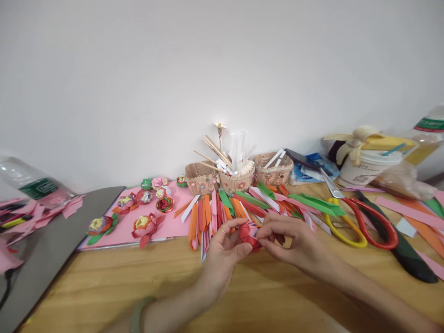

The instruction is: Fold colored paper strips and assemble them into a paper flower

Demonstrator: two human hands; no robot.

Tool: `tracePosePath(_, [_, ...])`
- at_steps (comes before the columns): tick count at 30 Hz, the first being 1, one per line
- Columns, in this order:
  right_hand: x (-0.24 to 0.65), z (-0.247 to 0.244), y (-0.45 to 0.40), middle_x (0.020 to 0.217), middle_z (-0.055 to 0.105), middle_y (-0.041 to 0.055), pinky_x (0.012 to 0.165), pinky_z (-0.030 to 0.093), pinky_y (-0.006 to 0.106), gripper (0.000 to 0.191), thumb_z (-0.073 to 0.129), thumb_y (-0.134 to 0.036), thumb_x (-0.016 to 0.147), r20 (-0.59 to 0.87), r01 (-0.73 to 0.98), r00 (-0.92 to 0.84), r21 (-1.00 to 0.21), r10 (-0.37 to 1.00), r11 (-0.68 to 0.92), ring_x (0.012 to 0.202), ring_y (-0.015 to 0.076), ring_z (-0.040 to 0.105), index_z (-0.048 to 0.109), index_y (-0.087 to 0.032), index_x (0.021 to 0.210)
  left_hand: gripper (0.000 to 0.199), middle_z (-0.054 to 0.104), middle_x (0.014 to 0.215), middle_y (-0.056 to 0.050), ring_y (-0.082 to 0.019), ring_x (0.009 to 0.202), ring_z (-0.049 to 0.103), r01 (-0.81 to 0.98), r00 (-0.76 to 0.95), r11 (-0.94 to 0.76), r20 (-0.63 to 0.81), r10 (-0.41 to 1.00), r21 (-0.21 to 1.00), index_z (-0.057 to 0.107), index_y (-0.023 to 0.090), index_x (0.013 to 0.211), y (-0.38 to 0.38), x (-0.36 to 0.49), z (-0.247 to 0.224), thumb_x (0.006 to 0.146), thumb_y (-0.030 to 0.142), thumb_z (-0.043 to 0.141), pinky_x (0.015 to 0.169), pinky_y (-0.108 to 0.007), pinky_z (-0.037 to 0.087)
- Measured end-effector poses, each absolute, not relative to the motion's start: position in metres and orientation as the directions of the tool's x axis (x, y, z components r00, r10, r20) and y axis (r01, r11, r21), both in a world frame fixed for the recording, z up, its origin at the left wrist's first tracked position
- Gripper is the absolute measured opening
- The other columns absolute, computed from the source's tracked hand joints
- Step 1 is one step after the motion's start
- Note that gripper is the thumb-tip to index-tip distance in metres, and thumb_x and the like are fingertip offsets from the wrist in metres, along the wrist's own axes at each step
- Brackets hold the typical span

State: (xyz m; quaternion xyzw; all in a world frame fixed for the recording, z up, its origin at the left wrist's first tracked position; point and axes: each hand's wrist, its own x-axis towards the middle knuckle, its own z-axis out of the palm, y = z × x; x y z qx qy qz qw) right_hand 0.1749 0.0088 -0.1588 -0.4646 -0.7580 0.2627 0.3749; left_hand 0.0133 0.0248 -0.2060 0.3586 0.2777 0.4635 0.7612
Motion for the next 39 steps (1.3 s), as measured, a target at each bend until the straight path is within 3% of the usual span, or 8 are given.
tracePosePath(8, [0.1748,-0.1554,0.0079,0.063,0.055,0.0,0.049,0.037,0.021,0.018,0.052,-0.022,0.08,0.257,0.59,-0.287,-0.711,0.923,0.382,0.055,0.0101,0.047,0.064,-0.019,0.066,0.041,0.066,0.092,-0.001,-0.016,0.091,0.057,-0.5,0.401,0.271,-0.058,0.914,0.822,0.065,0.023,0.095,0.0233,0.0131,-0.2051,0.058,0.02,0.08,0.08,-0.029,0.045])
tracePosePath(19, [0.1805,-0.1569,0.0059,0.065,0.056,0.0008,0.054,0.041,0.023,0.02,0.052,-0.027,0.084,0.322,0.635,-0.38,-0.592,0.867,0.497,0.06,0.012,0.052,0.064,-0.02,0.07,0.04,0.061,0.086,-0.001,-0.017,0.086,0.054,-0.438,0.352,0.109,0.059,0.934,0.893,0.066,0.021,0.093,0.0268,0.0132,-0.2111,0.056,0.024,0.081,0.079,-0.029,0.043])
tracePosePath(28, [0.1784,-0.1618,0.0023,0.066,0.056,0.0006,0.051,0.039,0.021,0.012,0.055,-0.013,0.076,0.314,0.708,-0.38,-0.507,0.87,0.492,0.057,0.0122,0.052,0.059,-0.02,0.067,0.038,0.057,0.091,-0.003,-0.019,0.087,0.054,-0.407,0.311,-0.052,0.192,0.931,0.912,0.068,0.022,0.092,0.0281,0.0152,-0.2111,0.057,0.03,0.081,0.08,-0.031,0.044])
tracePosePath(33, [0.1796,-0.1601,0.0005,0.076,0.061,0.0038,0.058,0.044,0.023,0.015,0.05,-0.014,0.082,0.376,0.667,-0.417,-0.492,0.827,0.56,0.066,0.0138,0.058,0.063,-0.021,0.078,0.04,0.055,0.097,-0.004,-0.02,0.092,0.054,-0.405,0.29,-0.05,0.18,0.94,0.913,0.067,0.024,0.096,0.0273,0.0162,-0.2124,0.059,0.029,0.08,0.084,-0.032,0.044])
tracePosePath(36, [0.1812,-0.1611,0.0012,0.077,0.063,0.0043,0.057,0.045,0.022,0.018,0.05,-0.016,0.085,0.4,0.616,-0.402,-0.548,0.824,0.566,0.067,0.0136,0.06,0.067,-0.022,0.084,0.04,0.055,0.096,-0.003,-0.019,0.09,0.054,-0.417,0.283,-0.038,0.169,0.944,0.908,0.067,0.025,0.097,0.0271,0.0167,-0.2124,0.06,0.029,0.08,0.083,-0.031,0.045])
tracePosePath(39, [0.1813,-0.1627,0.0028,0.071,0.062,0.0031,0.053,0.046,0.021,0.017,0.053,-0.02,0.084,0.367,0.558,-0.351,-0.656,0.861,0.508,0.062,0.0132,0.059,0.067,-0.022,0.077,0.038,0.053,0.097,-0.003,-0.018,0.09,0.054,-0.411,0.296,-0.035,0.17,0.94,0.911,0.067,0.026,0.097,0.0271,0.0176,-0.2109,0.061,0.026,0.079,0.078,-0.028,0.047])
